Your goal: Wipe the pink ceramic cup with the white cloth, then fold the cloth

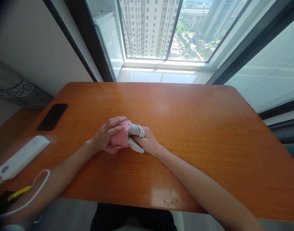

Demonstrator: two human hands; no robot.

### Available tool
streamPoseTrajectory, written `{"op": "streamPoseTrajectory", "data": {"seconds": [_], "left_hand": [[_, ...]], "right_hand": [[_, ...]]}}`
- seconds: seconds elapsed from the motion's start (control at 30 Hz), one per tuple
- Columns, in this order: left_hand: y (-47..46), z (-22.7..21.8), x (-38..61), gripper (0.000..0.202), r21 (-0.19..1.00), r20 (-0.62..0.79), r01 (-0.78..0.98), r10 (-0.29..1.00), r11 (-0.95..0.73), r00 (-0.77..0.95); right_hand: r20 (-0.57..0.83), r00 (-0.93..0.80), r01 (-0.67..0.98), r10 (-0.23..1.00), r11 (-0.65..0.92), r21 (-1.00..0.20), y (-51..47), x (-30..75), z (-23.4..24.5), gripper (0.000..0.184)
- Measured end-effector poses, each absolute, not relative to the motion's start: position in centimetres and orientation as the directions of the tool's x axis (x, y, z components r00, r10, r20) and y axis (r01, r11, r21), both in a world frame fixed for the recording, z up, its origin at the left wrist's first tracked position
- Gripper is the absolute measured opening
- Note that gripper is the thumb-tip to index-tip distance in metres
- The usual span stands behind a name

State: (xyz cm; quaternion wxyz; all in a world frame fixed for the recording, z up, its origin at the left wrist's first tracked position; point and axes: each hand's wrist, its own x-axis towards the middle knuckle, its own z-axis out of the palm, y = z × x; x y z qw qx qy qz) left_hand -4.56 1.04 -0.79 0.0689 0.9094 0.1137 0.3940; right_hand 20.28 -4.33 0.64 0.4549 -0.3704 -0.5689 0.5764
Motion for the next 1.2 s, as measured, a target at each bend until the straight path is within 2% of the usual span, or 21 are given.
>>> {"op": "streamPoseTrajectory", "data": {"seconds": [0.1, 0.23, 0.37, 0.43, 0.5, 0.57, 0.63, 0.77, 0.9, 1.13, 1.2], "left_hand": [[0.6, -0.5, -3.9, 0.085, 0.266, 0.704, 0.169, 0.311, -0.949, 0.638], [-0.2, 0.2, -3.1, 0.073, 0.357, 0.69, 0.199, 0.402, -0.912, 0.602], [-0.9, 0.8, -2.5, 0.058, 0.535, 0.641, 0.183, 0.537, -0.825, 0.548], [-1.2, 0.9, -2.2, 0.05, 0.69, 0.552, 0.143, 0.644, -0.709, 0.53], [-1.3, 0.9, -2.1, 0.047, 0.85, 0.399, 0.106, 0.763, -0.516, 0.508], [-1.3, 1.0, -2.1, 0.048, 0.946, 0.237, 0.087, 0.85, -0.312, 0.469], [-1.3, 1.1, -2.0, 0.05, 0.972, 0.157, 0.087, 0.883, -0.216, 0.443], [-1.4, 1.7, -2.0, 0.054, 0.957, 0.151, 0.159, 0.888, -0.241, 0.435], [-1.6, 2.4, -1.8, 0.051, 0.969, 0.068, 0.184, 0.897, -0.163, 0.436], [-1.6, 3.2, -1.2, 0.06, 0.98, -0.198, 0.076, 0.887, 0.184, 0.417], [-1.7, 2.8, -1.1, 0.066, 0.974, -0.226, 0.06, 0.894, 0.22, 0.386]], "right_hand": [[0.072, -0.299, -0.108, 0.952, 0.041, -0.993, -4.3, 20.3, 0.5, 0.008], [0.07, -0.284, -0.105, 0.956, 0.041, -0.994, -4.2, 20.4, 0.6, 0.011], [0.089, -0.309, -0.109, 0.947, 0.058, -0.992, -4.3, 20.3, 0.8, 0.01], [0.094, -0.329, -0.095, 0.94, 0.066, -0.993, -4.3, 20.3, 0.8, 0.008], [0.101, -0.344, -0.075, 0.933, 0.08, -0.994, -4.4, 20.3, 0.6, 0.006], [0.113, -0.353, -0.057, 0.929, 0.099, -0.993, -4.4, 20.3, 0.4, 0.006], [0.132, -0.354, -0.047, 0.926, 0.123, -0.991, -4.4, 20.3, 0.3, 0.007], [0.165, -0.36, -0.049, 0.918, 0.157, -0.986, -4.5, 20.3, 0.3, 0.008], [0.164, -0.358, -0.036, 0.919, 0.162, -0.986, -4.6, 20.4, 0.3, 0.006], [0.192, -0.382, -0.022, 0.904, 0.199, -0.98, -4.6, 20.4, -0.1, 0.006], [0.193, -0.377, -0.024, 0.906, 0.199, -0.98, -4.6, 20.3, 0.0, 0.005]]}}
